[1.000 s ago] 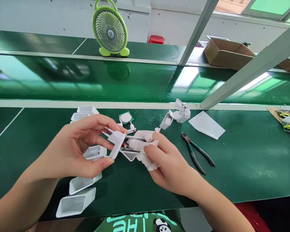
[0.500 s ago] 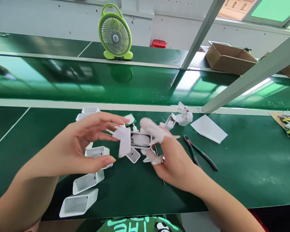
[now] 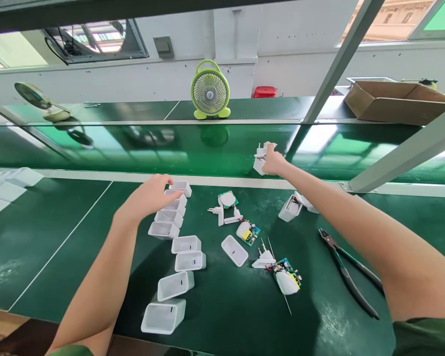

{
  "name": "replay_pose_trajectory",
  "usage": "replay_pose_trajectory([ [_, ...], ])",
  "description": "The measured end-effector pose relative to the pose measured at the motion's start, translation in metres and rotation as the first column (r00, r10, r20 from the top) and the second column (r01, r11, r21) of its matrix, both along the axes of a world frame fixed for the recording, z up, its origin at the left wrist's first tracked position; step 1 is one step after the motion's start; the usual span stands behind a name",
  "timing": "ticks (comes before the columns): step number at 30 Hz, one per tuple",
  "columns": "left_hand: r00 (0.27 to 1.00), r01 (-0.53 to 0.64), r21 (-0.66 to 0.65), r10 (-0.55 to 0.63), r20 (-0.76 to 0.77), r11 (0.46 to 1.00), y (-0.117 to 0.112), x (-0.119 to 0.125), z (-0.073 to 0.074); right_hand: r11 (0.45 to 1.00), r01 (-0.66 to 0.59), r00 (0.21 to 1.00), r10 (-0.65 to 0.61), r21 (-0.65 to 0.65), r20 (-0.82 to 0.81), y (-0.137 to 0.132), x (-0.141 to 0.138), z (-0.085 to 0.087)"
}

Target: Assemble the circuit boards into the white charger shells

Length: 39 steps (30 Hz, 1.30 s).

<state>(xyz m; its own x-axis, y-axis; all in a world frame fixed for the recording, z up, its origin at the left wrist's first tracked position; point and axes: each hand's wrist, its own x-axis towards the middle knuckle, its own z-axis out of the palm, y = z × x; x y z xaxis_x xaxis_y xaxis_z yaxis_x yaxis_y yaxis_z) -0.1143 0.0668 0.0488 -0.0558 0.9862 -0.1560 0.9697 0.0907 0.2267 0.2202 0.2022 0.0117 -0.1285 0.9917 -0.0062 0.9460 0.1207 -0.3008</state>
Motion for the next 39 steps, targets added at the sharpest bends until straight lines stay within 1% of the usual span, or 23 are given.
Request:
replay_pose_trajectory([
  [3,0.996,-0.087,0.031,0.087,0.022,0.996,0.012,0.006,-0.017,0.980,-0.167,0.983,0.157,0.105,0.096,-0.018,-0.008,0.000],
  [5,0.994,-0.095,0.022,0.094,0.052,0.995,0.017,0.007,-0.026,0.927,-0.361,0.928,0.346,0.105,0.140,-0.033,-0.017,0.001],
  [6,0.994,-0.085,0.018,0.084,0.069,0.996,0.020,0.007,-0.029,0.865,-0.496,0.861,0.478,0.078,0.176,-0.040,-0.022,0.001],
  [8,0.994,-0.054,0.026,0.051,0.102,0.998,0.023,0.006,-0.035,0.658,-0.753,0.629,0.726,-0.014,0.278,-0.049,-0.030,-0.002],
  [9,0.993,-0.038,0.036,0.034,0.116,0.999,0.024,0.006,-0.037,0.546,-0.835,0.500,0.804,-0.065,0.323,-0.052,-0.034,-0.003],
  [10,0.991,-0.025,0.048,0.018,0.131,0.999,0.024,0.007,-0.038,0.459,-0.882,0.396,0.846,-0.110,0.358,-0.054,-0.038,-0.005],
  [11,0.990,-0.015,0.062,0.006,0.143,0.998,0.024,0.007,-0.038,0.417,-0.898,0.341,0.861,-0.140,0.378,-0.055,-0.041,-0.006],
  [12,0.988,-0.009,0.078,-0.004,0.156,0.997,0.024,0.008,-0.037,0.421,-0.894,0.339,0.860,-0.155,0.380,-0.055,-0.044,-0.005],
  [13,0.986,-0.005,0.096,-0.011,0.168,0.995,0.024,0.009,-0.036,0.448,-0.879,0.364,0.852,-0.164,0.377,-0.055,-0.048,-0.003],
  [16,0.978,0.002,0.157,-0.035,0.208,0.988,0.020,0.015,-0.030,0.564,-0.807,0.471,0.794,-0.176,0.385,-0.056,-0.061,0.007],
  [17,0.974,0.006,0.174,-0.045,0.222,0.985,0.018,0.017,-0.027,0.588,-0.787,0.490,0.780,-0.188,0.388,-0.057,-0.067,0.010],
  [19,0.966,0.016,0.198,-0.066,0.251,0.980,0.014,0.022,-0.023,0.601,-0.768,0.492,0.775,-0.222,0.398,-0.059,-0.079,0.012],
  [24,0.934,0.057,0.228,-0.133,0.333,0.972,0.003,0.032,-0.012,0.597,-0.765,0.477,0.777,-0.240,0.411,-0.064,-0.100,0.003],
  [27,0.894,0.088,0.296,-0.206,0.397,0.951,-0.006,0.038,-0.003,0.633,-0.750,0.532,0.749,-0.190,0.394,-0.068,-0.090,0.011],
  [30,0.840,0.114,0.363,-0.285,0.462,0.925,-0.019,0.046,0.005,0.725,-0.684,0.659,0.660,-0.079,0.360,-0.079,-0.058,0.031],
  [31,0.817,0.126,0.383,-0.315,0.483,0.915,-0.023,0.048,0.007,0.762,-0.647,0.723,0.621,-0.018,0.304,-0.085,-0.044,0.037],
  [32,0.792,0.146,0.403,-0.351,0.499,0.904,-0.028,0.051,0.009,0.810,-0.582,0.807,0.566,0.072,0.166,-0.093,-0.030,0.041],
  [33,0.767,0.175,0.422,-0.392,0.508,0.889,-0.033,0.055,0.010,0.847,-0.507,0.856,0.516,0.158,-0.021,-0.102,-0.015,0.044],
  [34,0.744,0.213,0.437,-0.435,0.508,0.874,-0.037,0.058,0.012,0.880,-0.415,0.856,0.464,0.231,-0.227,-0.113,0.000,0.045],
  [35,0.725,0.252,0.445,-0.472,0.502,0.860,-0.040,0.062,0.012,0.901,-0.334,0.801,0.425,0.276,-0.421,-0.124,0.013,0.044],
  [36,0.714,0.293,0.437,-0.499,0.492,0.850,-0.043,0.065,0.012,0.917,-0.278,0.714,0.396,0.286,-0.577,-0.137,0.026,0.041],
  [37,0.715,0.326,0.425,-0.514,0.474,0.845,-0.044,0.069,0.012,0.929,-0.241,0.629,0.370,0.281,-0.684,-0.150,0.037,0.037],
  [39,0.749,0.341,0.381,-0.493,0.442,0.859,-0.044,0.075,0.009,0.934,-0.195,0.548,0.356,0.299,-0.757,-0.174,0.055,0.029],
])
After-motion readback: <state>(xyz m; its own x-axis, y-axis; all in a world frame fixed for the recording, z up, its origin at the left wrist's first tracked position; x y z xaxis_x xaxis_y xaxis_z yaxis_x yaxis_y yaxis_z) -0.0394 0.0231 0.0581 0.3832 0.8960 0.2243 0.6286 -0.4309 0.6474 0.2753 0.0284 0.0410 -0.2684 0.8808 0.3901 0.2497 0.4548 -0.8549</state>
